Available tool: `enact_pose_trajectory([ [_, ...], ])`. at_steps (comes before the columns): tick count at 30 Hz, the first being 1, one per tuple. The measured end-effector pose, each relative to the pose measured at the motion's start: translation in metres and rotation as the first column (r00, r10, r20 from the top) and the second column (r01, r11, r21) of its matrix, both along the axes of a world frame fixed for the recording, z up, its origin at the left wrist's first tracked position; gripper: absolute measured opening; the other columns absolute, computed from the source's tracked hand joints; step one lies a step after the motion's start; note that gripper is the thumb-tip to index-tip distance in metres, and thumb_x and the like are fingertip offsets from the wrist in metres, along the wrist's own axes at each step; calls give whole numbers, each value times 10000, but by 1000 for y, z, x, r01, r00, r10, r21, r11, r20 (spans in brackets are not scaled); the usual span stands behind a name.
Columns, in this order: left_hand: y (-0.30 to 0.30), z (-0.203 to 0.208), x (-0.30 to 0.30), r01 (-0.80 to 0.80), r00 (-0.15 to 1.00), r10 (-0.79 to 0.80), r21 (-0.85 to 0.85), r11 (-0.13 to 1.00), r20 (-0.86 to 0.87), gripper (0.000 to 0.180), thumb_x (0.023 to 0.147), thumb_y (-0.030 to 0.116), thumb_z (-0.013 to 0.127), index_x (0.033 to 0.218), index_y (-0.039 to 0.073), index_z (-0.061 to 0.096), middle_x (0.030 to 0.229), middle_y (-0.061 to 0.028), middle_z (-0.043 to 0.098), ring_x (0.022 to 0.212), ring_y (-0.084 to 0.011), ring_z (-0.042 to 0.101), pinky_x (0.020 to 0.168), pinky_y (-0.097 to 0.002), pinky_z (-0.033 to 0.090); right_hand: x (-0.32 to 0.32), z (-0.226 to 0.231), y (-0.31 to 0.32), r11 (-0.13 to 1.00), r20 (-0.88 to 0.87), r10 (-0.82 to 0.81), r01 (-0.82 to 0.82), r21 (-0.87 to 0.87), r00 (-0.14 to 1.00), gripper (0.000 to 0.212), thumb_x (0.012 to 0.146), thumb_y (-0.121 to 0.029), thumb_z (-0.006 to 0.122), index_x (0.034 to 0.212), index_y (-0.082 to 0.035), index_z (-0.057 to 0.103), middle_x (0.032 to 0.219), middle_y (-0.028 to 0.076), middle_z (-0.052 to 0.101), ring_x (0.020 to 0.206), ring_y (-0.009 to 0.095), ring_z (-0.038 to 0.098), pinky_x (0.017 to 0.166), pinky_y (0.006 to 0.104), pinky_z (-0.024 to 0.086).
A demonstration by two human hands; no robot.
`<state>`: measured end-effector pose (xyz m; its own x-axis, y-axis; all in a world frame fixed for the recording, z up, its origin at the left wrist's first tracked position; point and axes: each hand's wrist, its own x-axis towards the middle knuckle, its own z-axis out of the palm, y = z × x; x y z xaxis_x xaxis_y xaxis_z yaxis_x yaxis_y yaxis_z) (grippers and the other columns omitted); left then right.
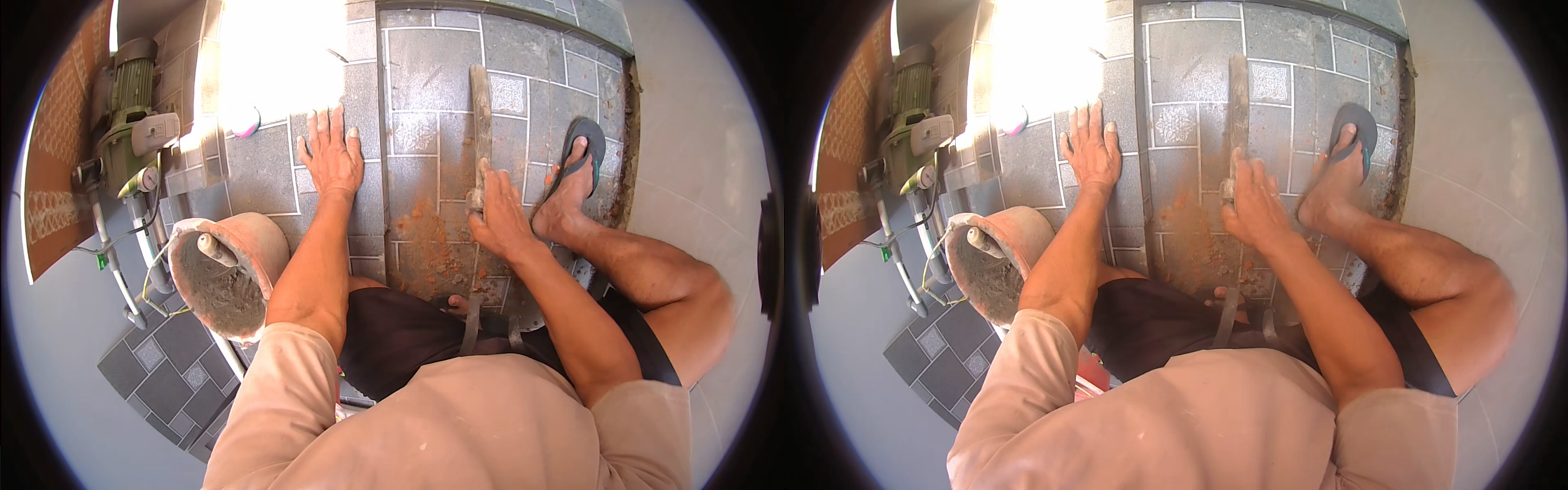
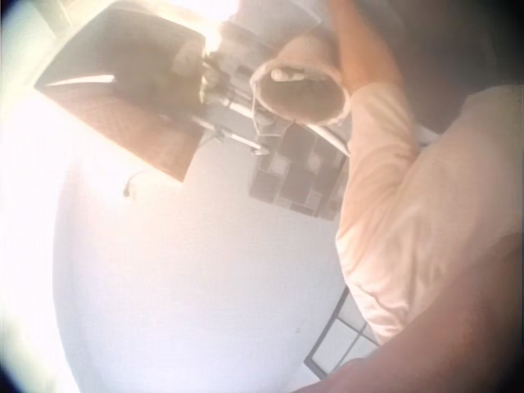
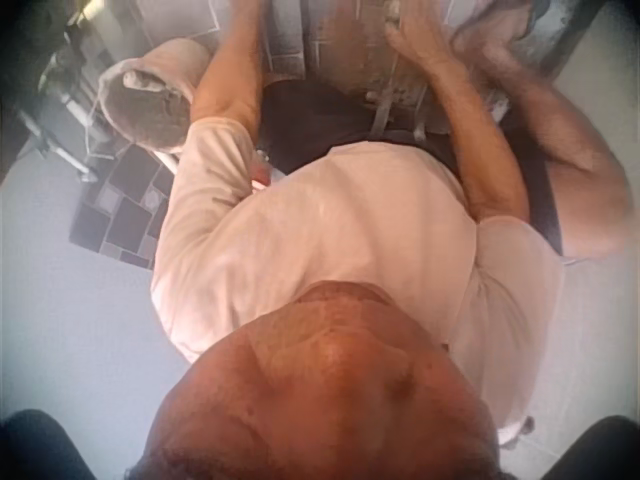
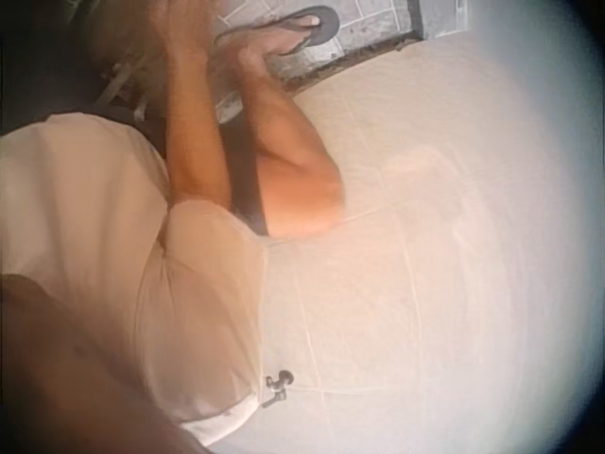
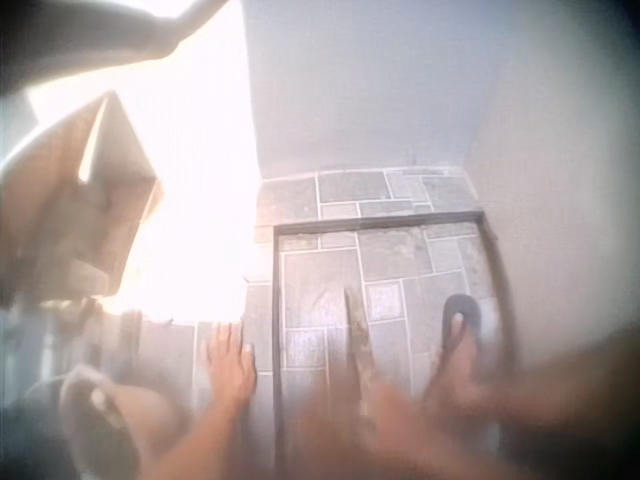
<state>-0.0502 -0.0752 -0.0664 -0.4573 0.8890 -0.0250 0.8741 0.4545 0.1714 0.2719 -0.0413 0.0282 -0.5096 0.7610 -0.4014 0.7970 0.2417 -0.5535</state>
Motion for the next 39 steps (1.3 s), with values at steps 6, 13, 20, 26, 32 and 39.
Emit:
enact_pose_trajectory([
  [6, 4, -1, 4, -22, 1000, 21, 57, 998, 16, 597, 1077, 438, 416, 1646, 265, 374, 1702, -122, 349, 1613, -296, 216, 1293, -572, 72, -2, -104, -6, 960, 205, 71, -123, 251, 976, 859, 871, -91, 696, 1615, 42, 288, 1301, 274, 481, 1186, 470, 525, 1029, 544, 450],
  [13, 1, -9, 1, -30, 1000, 30, 136, 990, 6, 583, 1052, 451, 454, 1614, 298, 424, 1680, -86, 395, 1610, -272, 229, 1292, -570, 86, -27, -88, -19, 856, 230, 15, -131, 500, 973, 773, 886, -30, 693, 1601, -27, 402, 1354, 228, 539, 1220, 416, 552, 1062, 485, 458],
  [20, 2, -9, 1, -16, 1000, 20, 159, 987, -19, 578, 1046, 451, 466, 1598, 277, 447, 1653, -104, 418, 1600, -275, 250, 1286, -569, 106, -115, -72, -81, 954, -539, -263, 133, -267, 800, 439, 929, 45, 540, 1343, -3, 677, 1285, 183, 660, 1195, 372, 610, 1072, 437, 489],
  [26, 0, -11, 0, -3, 999, 9, 178, 984, -37, 570, 1056, 459, 465, 1593, 268, 460, 1656, -107, 414, 1588, -297, 278, 1279, -574, 124, -111, -64, -111, 960, -525, -257, 150, -238, 811, 451, 941, 81, 502, 1355, 5, 664, 1303, 190, 652, 1233, 389, 622, 1066, 437, 505],
  [32, 3, -12, 3, -1, 999, 7, 169, 986, -34, 581, 1057, 453, 453, 1599, 243, 457, 1661, -117, 410, 1592, -298, 273, 1280, -568, 131, -103, -60, -127, 930, -471, -305, 151, -336, 828, 467, 939, 95, 543, 1382, -2, 652, 1318, 187, 645, 1231, 384, 636, 1053, 412, 514],
  [39, 11, -3, 8, 20, 997, -12, 107, 994, -75, 572, 1073, 381, 454, 1601, 160, 453, 1654, -148, 416, 1580, -329, 292, 1276, -580, 143, -106, -70, -118, 816, -368, -480, 250, -522, 797, 288, 890, -87, 788, 1145, 20, 708, 1105, 185, 706, 951, 336, 705, 837, 387, 562],
])
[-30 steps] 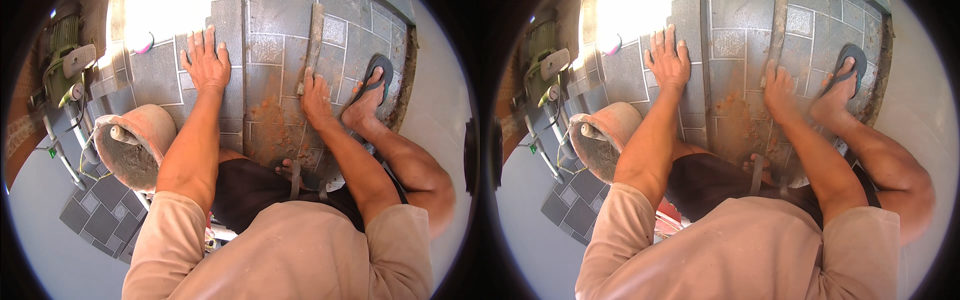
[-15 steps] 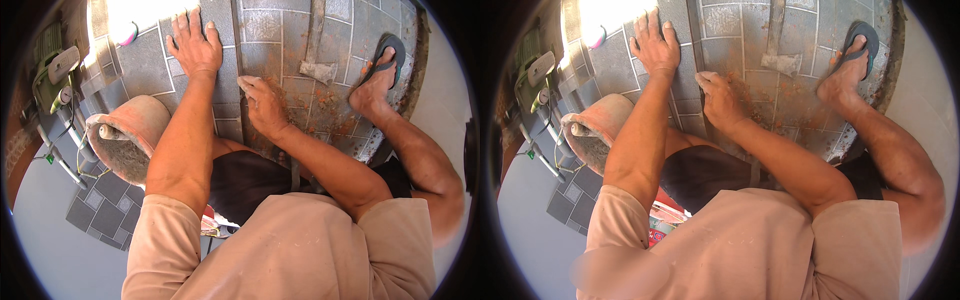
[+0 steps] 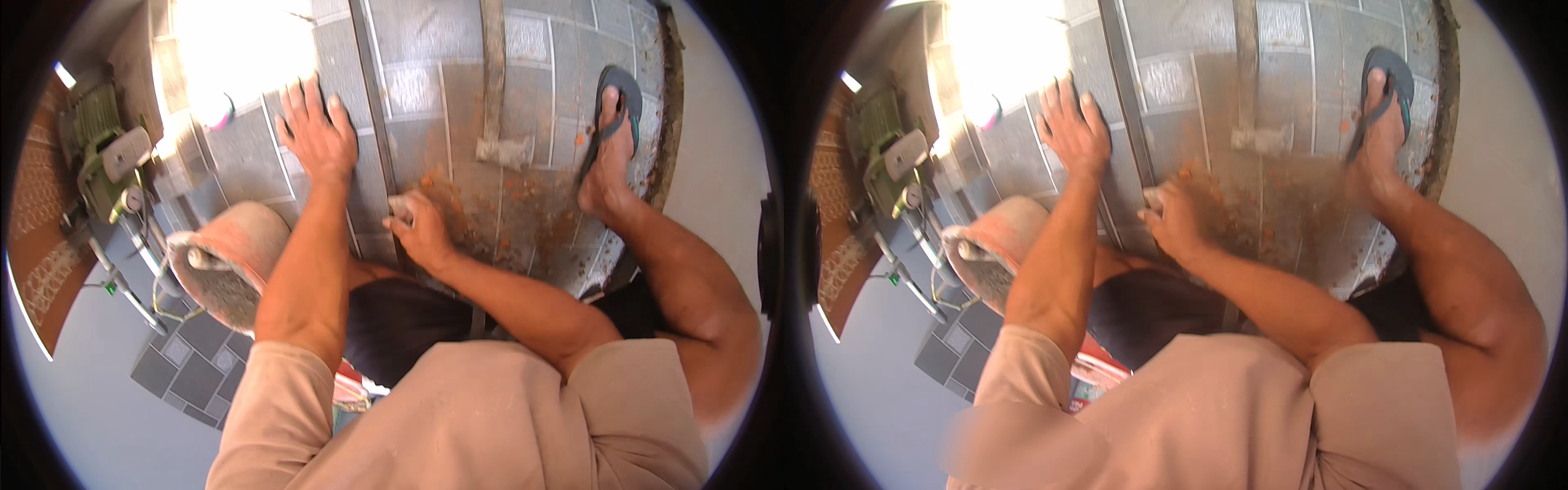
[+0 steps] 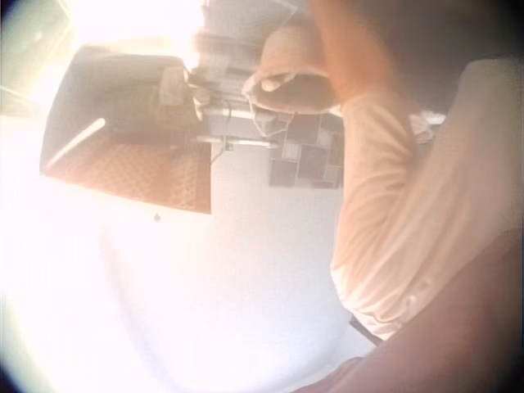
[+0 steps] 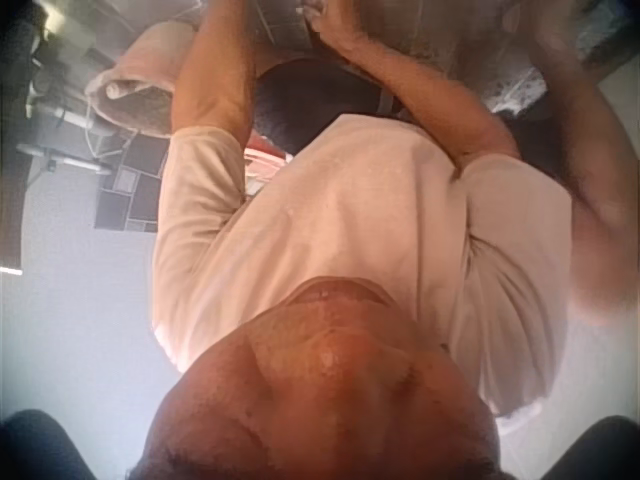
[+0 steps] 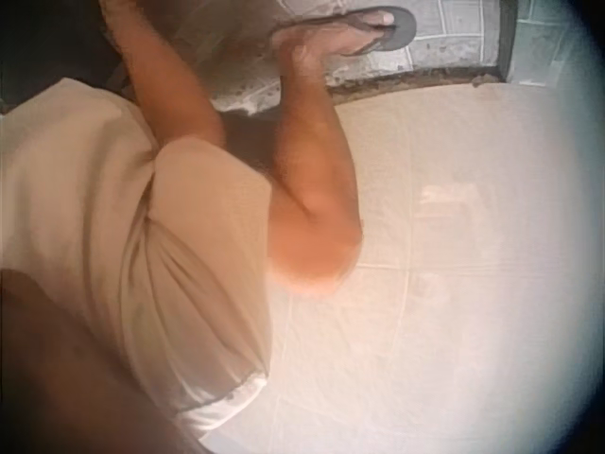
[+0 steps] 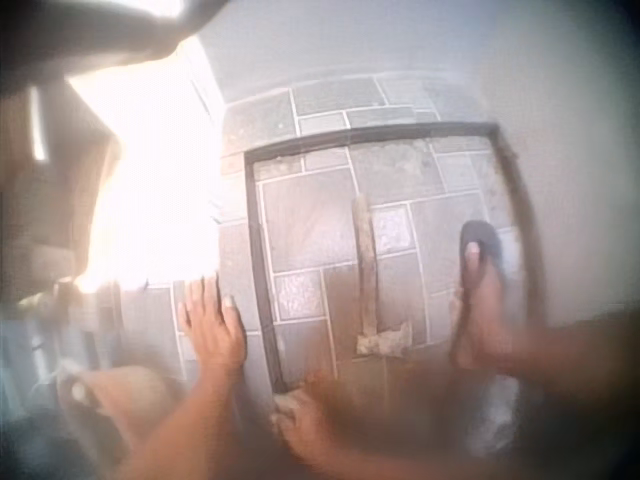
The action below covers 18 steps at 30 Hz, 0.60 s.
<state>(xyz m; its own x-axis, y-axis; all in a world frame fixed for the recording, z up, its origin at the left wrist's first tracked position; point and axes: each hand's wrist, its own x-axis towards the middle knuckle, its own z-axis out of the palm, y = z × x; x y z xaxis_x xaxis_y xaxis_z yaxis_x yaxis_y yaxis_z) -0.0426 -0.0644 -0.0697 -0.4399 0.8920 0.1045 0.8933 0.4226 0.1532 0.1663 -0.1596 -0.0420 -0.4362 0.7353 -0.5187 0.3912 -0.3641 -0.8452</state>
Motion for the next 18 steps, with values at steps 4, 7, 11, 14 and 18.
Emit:
enact_pose_trajectory([
  [4, -6, 6, -3, -58, 998, 56, -89, 994, -24, 580, 1068, 346, 447, 1619, 165, 431, 1667, -152, 397, 1585, -337, 284, 1279, -569, 131, -16, -19, -10, 994, 27, -109, 109, 8, 994, 215, 862, -128, 837, 970, 13, 716, 861, 147, 725, 738, 273, 703, 711, 388, 560],
  [7, 1, 6, 5, -47, 999, 48, -101, 994, 3, 598, 1047, 348, 470, 1614, 161, 434, 1664, -168, 399, 1581, -353, 287, 1280, -563, 129, -12, -15, 6, 974, 27, -168, 170, -151, 985, 179, 868, -123, 841, 902, 8, 723, 806, 120, 741, 692, 205, 696, 658, 366, 551],
  [11, 6, 7, 4, -56, 998, 56, -126, 990, 1, 611, 1033, 337, 479, 1617, 164, 430, 1666, -171, 395, 1581, -365, 282, 1280, -561, 125, -41, -35, 107, 903, -27, -401, 391, -176, 916, 80, 910, -84, 803, 920, -20, 754, 837, 78, 768, 703, 123, 687, 633, 295, 540],
  [14, 4, 15, 2, -83, 997, 82, -164, 983, -10, 611, 1044, 318, 435, 1627, 138, 413, 1678, -170, 382, 1584, -360, 280, 1282, -560, 110, -79, -18, 239, 848, -249, -508, 428, -314, 825, 142, 940, -63, 761, 1072, -8, 754, 915, 100, 777, 743, 145, 711, 702, 292, 586],
  [18, 9, 12, 2, -52, 998, 54, -140, 989, 13, 630, 1021, 330, 485, 1625, 167, 412, 1697, -155, 351, 1585, -363, 270, 1272, -578, 121, -119, -9, 363, 796, -339, -603, 521, -307, 722, 201, 1010, -84, 682, 1159, 45, 721, 1004, 137, 771, 834, 167, 722, 807, 298, 592],
])
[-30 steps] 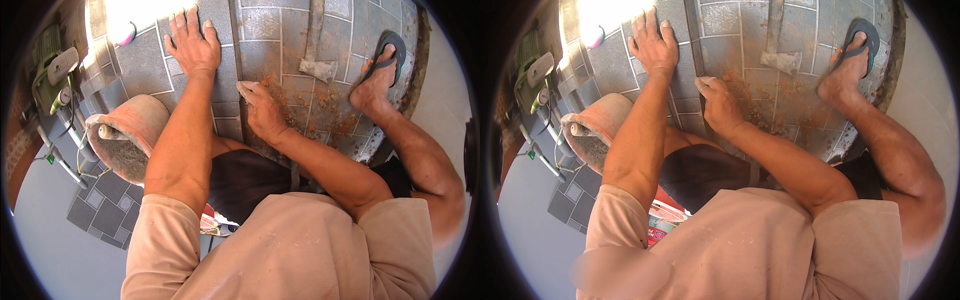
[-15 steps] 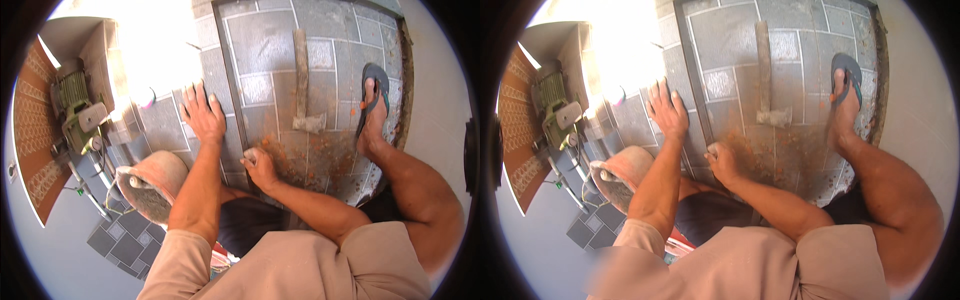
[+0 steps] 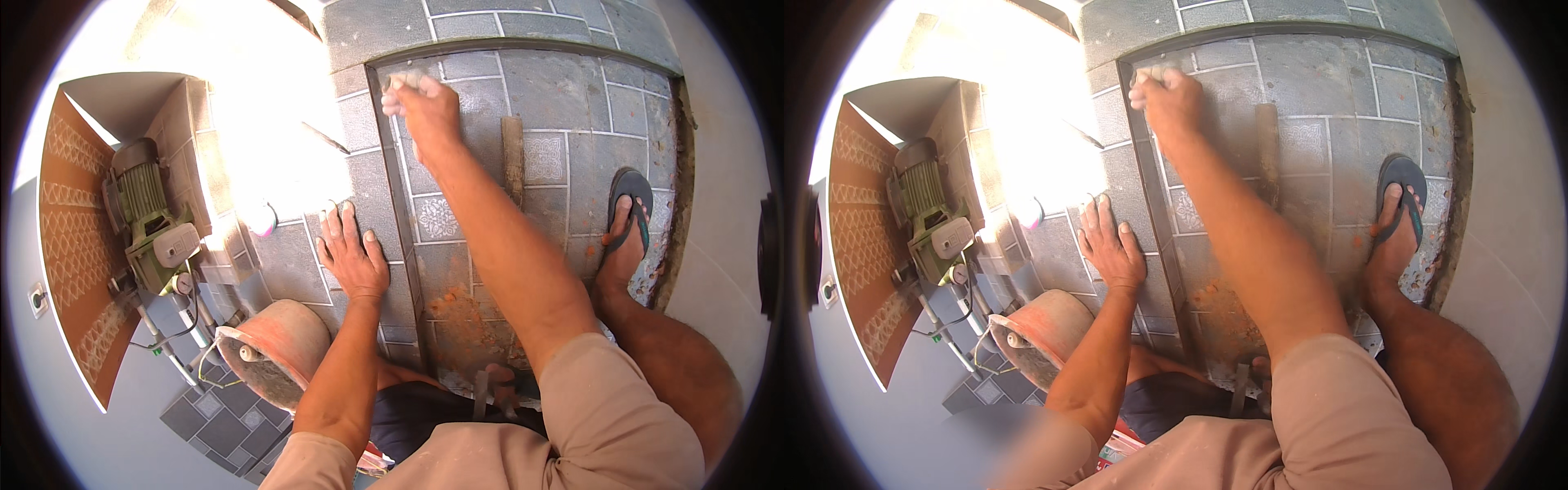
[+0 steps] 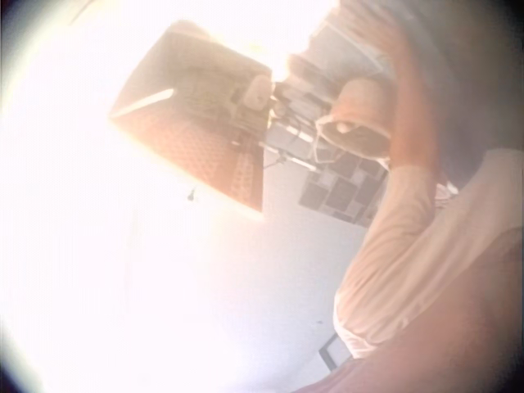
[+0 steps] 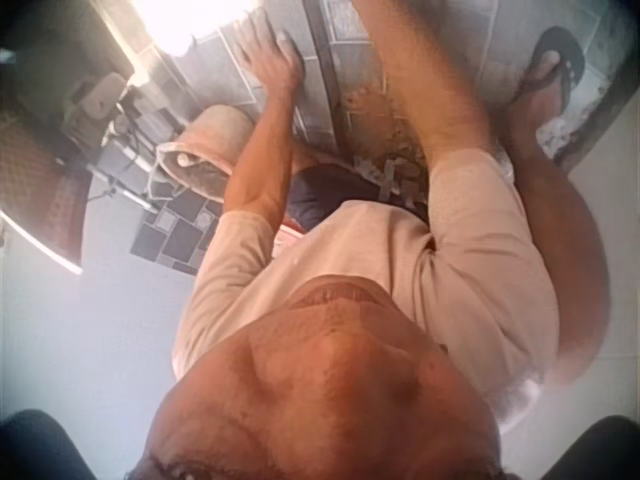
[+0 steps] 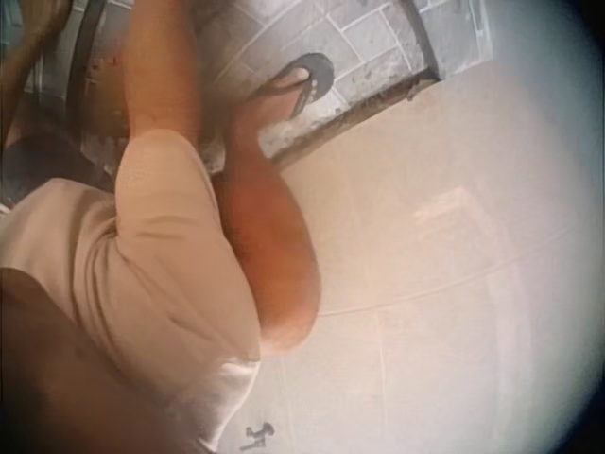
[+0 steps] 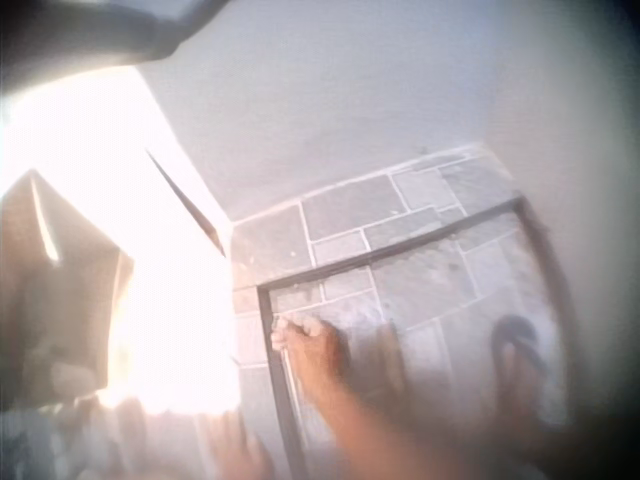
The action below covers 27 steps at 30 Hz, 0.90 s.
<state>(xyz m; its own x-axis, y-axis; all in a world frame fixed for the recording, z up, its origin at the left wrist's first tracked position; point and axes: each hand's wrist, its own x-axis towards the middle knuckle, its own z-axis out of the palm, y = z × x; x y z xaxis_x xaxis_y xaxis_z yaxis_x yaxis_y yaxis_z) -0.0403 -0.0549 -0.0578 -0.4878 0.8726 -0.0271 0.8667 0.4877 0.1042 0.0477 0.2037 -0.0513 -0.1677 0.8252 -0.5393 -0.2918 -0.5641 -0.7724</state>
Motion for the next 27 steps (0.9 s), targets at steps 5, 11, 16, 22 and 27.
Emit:
enact_pose_trajectory([
  [5, -1, 5, -2, -10, 1000, 10, -2, 1000, 10, 634, 1015, 330, 489, 1623, 171, 412, 1706, -144, 342, 1587, -358, 267, 1271, -580, 117, -45, -19, 39, 1000, 37, 28, -28, 1, 999, 204, 1018, -11, 620, 1177, 60, 727, 1031, 128, 764, 885, 169, 711, 811, 274, 573],
  [11, -1, 4, -2, -7, 1000, 7, -7, 1000, 18, 634, 1017, 336, 477, 1626, 172, 406, 1724, -138, 318, 1597, -354, 251, 1273, -576, 110, -60, -54, 25, 846, 557, -138, -195, 497, 819, 205, 940, -42, 679, 1102, 35, 778, 1084, 170, 777, 949, 305, 749, 891, 381, 585],
  [16, 0, 4, -2, -11, 1000, 11, -15, 1000, 22, 636, 1014, 335, 475, 1624, 170, 409, 1732, -142, 304, 1607, -350, 236, 1274, -575, 108, -58, -58, 13, 797, 554, -207, -189, 574, 807, 197, 941, -85, 677, 1058, 11, 804, 1083, 172, 774, 971, 310, 749, 877, 398, 581],
  [22, 3, 5, -1, 4, 1000, -4, -27, 1000, 1, 620, 1035, 320, 423, 1629, 144, 403, 1723, -157, 319, 1602, -358, 250, 1279, -559, 104, -72, -53, 28, 986, 244, -129, 99, 131, 961, 237, 916, -176, 789, 990, 49, 787, 861, 73, 748, 793, 170, 657, 719, 358, 522],
  [27, 1, 4, -1, 5, 1000, -5, -22, 1000, 7, 622, 1037, 324, 425, 1632, 143, 398, 1724, -157, 317, 1589, -378, 265, 1278, -565, 109, -81, -41, 36, 969, 54, -221, 225, -105, 974, 167, 876, -119, 822, 952, 16, 760, 853, 73, 738, 780, 183, 651, 737, 345, 519],
])
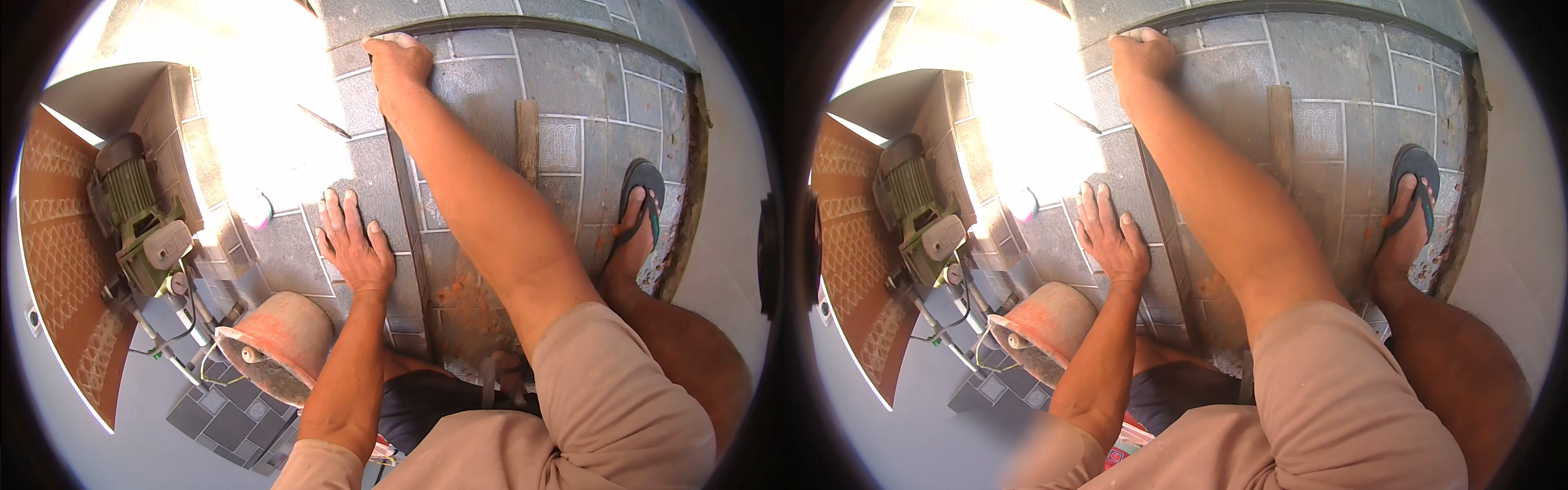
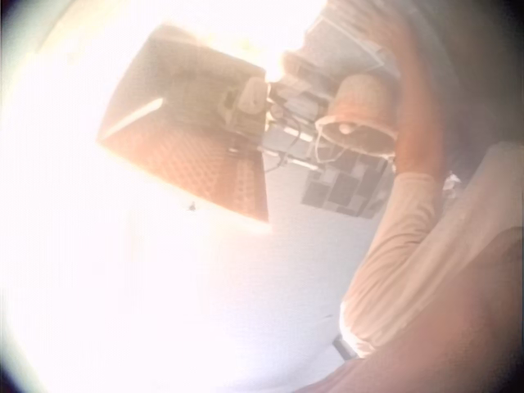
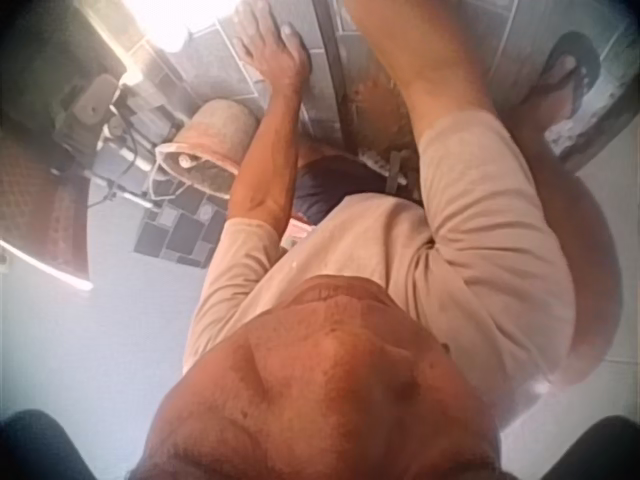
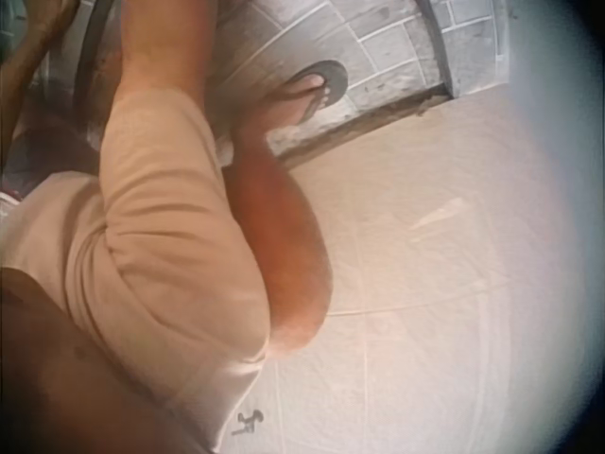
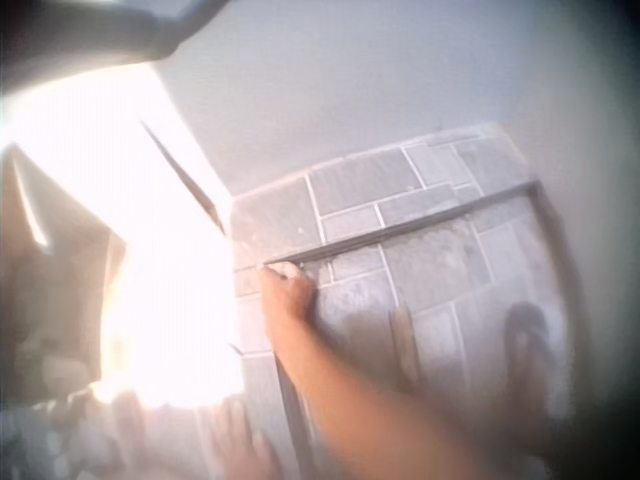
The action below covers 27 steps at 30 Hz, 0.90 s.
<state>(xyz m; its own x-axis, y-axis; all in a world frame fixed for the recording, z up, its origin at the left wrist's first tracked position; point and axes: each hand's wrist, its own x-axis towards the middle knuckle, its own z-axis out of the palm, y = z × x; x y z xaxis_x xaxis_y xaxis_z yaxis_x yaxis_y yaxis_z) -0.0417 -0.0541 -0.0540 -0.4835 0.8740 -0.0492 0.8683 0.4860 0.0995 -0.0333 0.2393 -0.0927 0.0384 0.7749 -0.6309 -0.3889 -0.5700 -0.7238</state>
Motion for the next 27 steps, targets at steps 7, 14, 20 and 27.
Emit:
enact_pose_trajectory([
  [7, 0, -3, 1, 19, 1000, -19, 12, 1000, -11, 624, 1040, 316, 422, 1629, 114, 397, 1718, -180, 315, 1588, -383, 262, 1275, -566, 109, 21, -24, 4, 887, 358, 215, -335, 318, 909, 144, 930, -158, 780, 965, -18, 781, 884, 87, 764, 821, 182, 677, 771, 359, 533],
  [14, 0, -7, 3, 29, 999, -29, 15, 999, -17, 634, 1054, 342, 403, 1640, 101, 381, 1711, -184, 324, 1595, -363, 257, 1278, -550, 104, 52, -50, -21, 544, 549, 30, -474, 692, 835, 187, 952, -143, 731, 1078, -19, 792, 1098, 138, 763, 1002, 354, 727, 904, 410, 574],
  [20, -2, -8, 4, 35, 999, -35, 8, 999, -22, 638, 1070, 375, 380, 1645, 97, 372, 1704, -190, 332, 1592, -365, 262, 1279, -545, 103, 75, -43, -80, 516, 586, 101, -546, 660, 804, 394, 928, 58, 576, 1241, -88, 766, 1275, 105, 693, 1099, 323, 703, 1001, 404, 578],
  [27, 1, -8, 6, 42, 999, -41, 18, 999, -29, 627, 1078, 368, 372, 1638, 86, 379, 1687, -202, 357, 1584, -374, 276, 1280, -535, 112, 104, -33, -152, 502, 585, 135, -564, 655, 800, 500, 849, 132, 572, 1307, -11, 714, 1167, 191, 673, 1088, 382, 663, 980, 436, 552],
])
